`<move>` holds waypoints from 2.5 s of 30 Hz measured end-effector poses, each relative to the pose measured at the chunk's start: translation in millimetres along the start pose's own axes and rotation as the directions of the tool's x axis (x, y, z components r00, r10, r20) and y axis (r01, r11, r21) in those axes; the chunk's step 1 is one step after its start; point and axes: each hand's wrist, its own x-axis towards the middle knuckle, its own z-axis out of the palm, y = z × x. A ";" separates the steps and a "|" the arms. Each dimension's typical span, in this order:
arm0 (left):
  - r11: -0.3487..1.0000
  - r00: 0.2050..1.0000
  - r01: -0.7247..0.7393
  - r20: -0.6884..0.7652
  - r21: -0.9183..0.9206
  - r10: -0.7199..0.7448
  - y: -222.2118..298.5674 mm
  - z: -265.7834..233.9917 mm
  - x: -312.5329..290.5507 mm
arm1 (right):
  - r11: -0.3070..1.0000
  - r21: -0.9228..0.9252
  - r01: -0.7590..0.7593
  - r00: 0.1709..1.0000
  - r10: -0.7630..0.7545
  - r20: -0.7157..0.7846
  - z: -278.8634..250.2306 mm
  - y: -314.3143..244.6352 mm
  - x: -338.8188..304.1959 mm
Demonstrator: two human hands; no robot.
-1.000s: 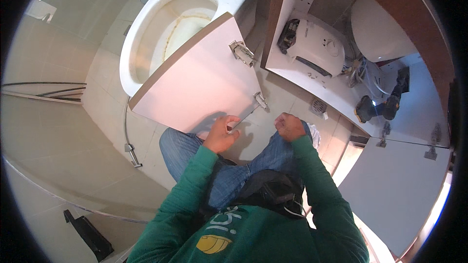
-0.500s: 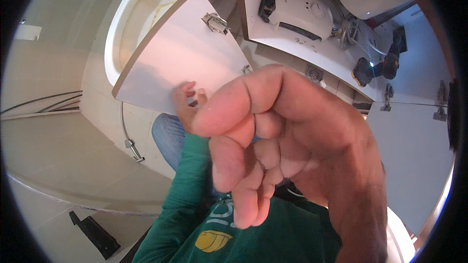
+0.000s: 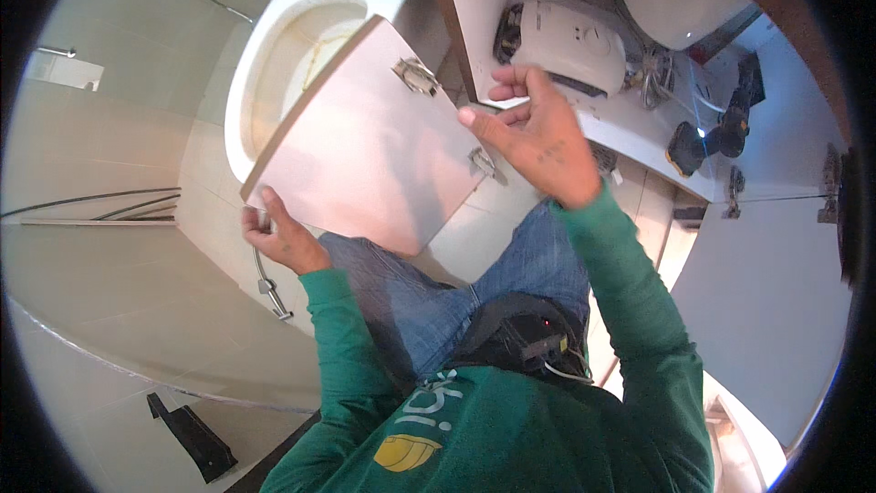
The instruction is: The person installs metal hinges onto a wooden cabinet door using a cordless drill. They position the door, align the hinges, and secure them with screws while seated on the bathroom floor.
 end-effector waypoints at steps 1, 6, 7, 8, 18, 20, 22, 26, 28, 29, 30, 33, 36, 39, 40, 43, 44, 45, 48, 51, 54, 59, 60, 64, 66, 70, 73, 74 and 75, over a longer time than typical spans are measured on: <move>0.998 0.996 0.018 0.086 0.055 -0.023 -15.6 -3.9 6.9 | 0.990 -0.077 -0.118 0.991 0.122 0.048 4.9 30.3 14.5; 0.931 0.901 0.320 0.359 -0.177 -0.241 -57.7 -4.5 5.1 | 0.989 0.143 -0.040 0.984 0.014 0.177 80.1 123.5 53.3; 0.930 0.893 0.332 0.371 -0.161 -0.255 -58.2 -12.0 0.7 | 0.996 0.083 -0.018 0.977 0.000 0.214 101.1 129.1 60.0; 0.924 0.867 0.353 0.421 -0.145 -0.265 -56.4 -8.2 -7.7 | 1.000 0.010 -0.004 0.977 0.002 0.212 106.0 132.9 65.4; 0.865 0.865 0.434 0.383 -0.252 -0.323 -86.8 -11.5 -22.3 | 0.984 0.089 -0.153 0.984 0.144 0.106 147.1 154.1 80.3; 0.861 0.868 0.438 0.371 -0.259 -0.330 -82.7 -8.1 -24.5 | 0.979 0.153 -0.138 0.990 0.131 0.053 154.6 163.4 83.8; 0.850 0.871 0.453 0.335 -0.267 -0.359 -77.5 -20.6 -30.3 | 0.974 0.167 -0.151 0.988 0.152 0.007 155.3 143.8 62.6; 0.841 0.901 0.425 0.245 -0.334 -0.358 -67.4 -25.2 -39.4 | 1.000 0.024 -0.009 0.998 0.010 -0.061 137.6 132.1 37.5; 0.850 0.915 0.366 0.315 -0.378 -0.254 -72.0 -36.2 -36.8 | 0.993 0.108 0.042 0.997 -0.035 -0.064 134.1 130.0 24.3; 0.844 0.916 0.363 0.319 -0.395 -0.244 -67.6 -39.8 -39.4 | 0.987 0.148 0.067 0.996 -0.057 -0.069 129.0 124.5 17.8; 0.835 0.916 0.362 0.323 -0.415 -0.236 -58.3 -42.1 -44.8 | 0.980 0.141 0.142 0.988 -0.130 -0.086 118.5 113.8 12.3; 0.818 0.913 0.356 0.357 -0.452 -0.200 -33.9 -47.5 -54.3 | 0.933 0.124 0.339 0.934 -0.317 -0.164 89.7 82.3 -1.0; 0.815 0.917 0.314 0.376 -0.487 -0.129 -24.2 -48.6 -55.9 | 0.883 0.107 0.458 0.865 -0.414 -0.283 73.1 58.1 -4.1; 0.834 0.905 0.311 0.409 -0.456 -0.114 3.6 -50.4 -59.9 | 0.841 0.078 0.535 0.789 -0.465 -0.402 55.1 36.0 -12.1; 0.843 0.897 0.320 0.424 -0.432 -0.123 18.6 -52.6 -61.4 | 0.822 0.056 0.566 0.759 -0.494 -0.423 48.7 28.3 -13.2; 0.824 0.876 0.277 0.483 -0.494 -0.005 53.3 -54.5 -57.5 | 0.769 0.005 0.639 0.679 -0.561 -0.473 28.3 -0.6 -19.3; 0.835 0.888 0.245 0.461 -0.493 0.012 62.1 -57.6 -54.2 | 0.754 0.000 0.657 0.658 -0.573 -0.489 22.4 -11.2 -20.4; 0.845 0.898 0.213 0.440 -0.491 0.029 70.8 -60.2 -50.0 | 0.739 -0.006 0.674 0.635 -0.584 -0.506 17.2 -21.1 -21.5; 0.877 0.921 0.098 0.376 -0.470 0.098 104.0 -67.1 -47.0 | 0.757 0.042 0.652 0.649 -0.529 -0.547 7.6 -46.9 -22.6; 0.874 0.917 0.083 0.380 -0.478 0.121 142.6 -73.0 -52.5 | 0.784 0.107 0.611 0.690 -0.462 -0.557 -4.8 -76.0 -26.1; 0.865 0.909 0.081 0.392 -0.496 0.140 168.4 -83.1 -50.2 | 0.833 0.223 0.506 0.792 -0.346 -0.502 -20.3 -106.3 -31.5; 0.861 0.905 0.005 0.368 -0.508 0.212 175.3 -103.8 -31.9 | 0.598 0.742 0.302 0.942 -0.065 -0.330 -43.8 -146.1 -16.8; 0.868 0.907 -0.014 0.359 -0.496 0.220 181.5 -104.2 -32.5 | 0.593 0.745 0.304 0.942 -0.074 -0.326 -44.7 -146.1 -16.4; 0.889 0.910 -0.079 0.330 -0.450 0.249 199.7 -101.4 -34.3 | 0.629 0.754 0.188 0.982 -0.114 -0.150 -48.4 -97.5 -16.5; 0.898 0.920 -0.072 0.320 -0.433 0.228 200.1 -111.3 -30.7 | 0.723 0.640 0.260 0.961 -0.256 -0.102 -52.2 -59.2 -17.0; 0.887 0.920 -0.029 0.334 -0.461 0.204 199.1 -107.4 -21.6 | 0.891 0.410 0.197 0.975 -0.221 0.013 -47.5 68.7 -46.8; 0.888 0.933 -0.013 0.313 -0.460 0.176 205.0 -101.2 -23.9 | 0.922 0.211 0.324 0.931 -0.351 0.106 -24.9 84.4 -86.8; 0.891 0.929 0.007 0.332 -0.454 0.162 204.4 -103.3 -19.0 | 0.919 0.156 0.361 0.921 -0.378 0.091 -18.4 83.4 -87.8; 0.893 0.924 0.025 0.352 -0.449 0.151 201.4 -107.9 -8.6 | 0.912 0.099 0.398 0.911 -0.406 0.075 -12.7 84.4 -86.7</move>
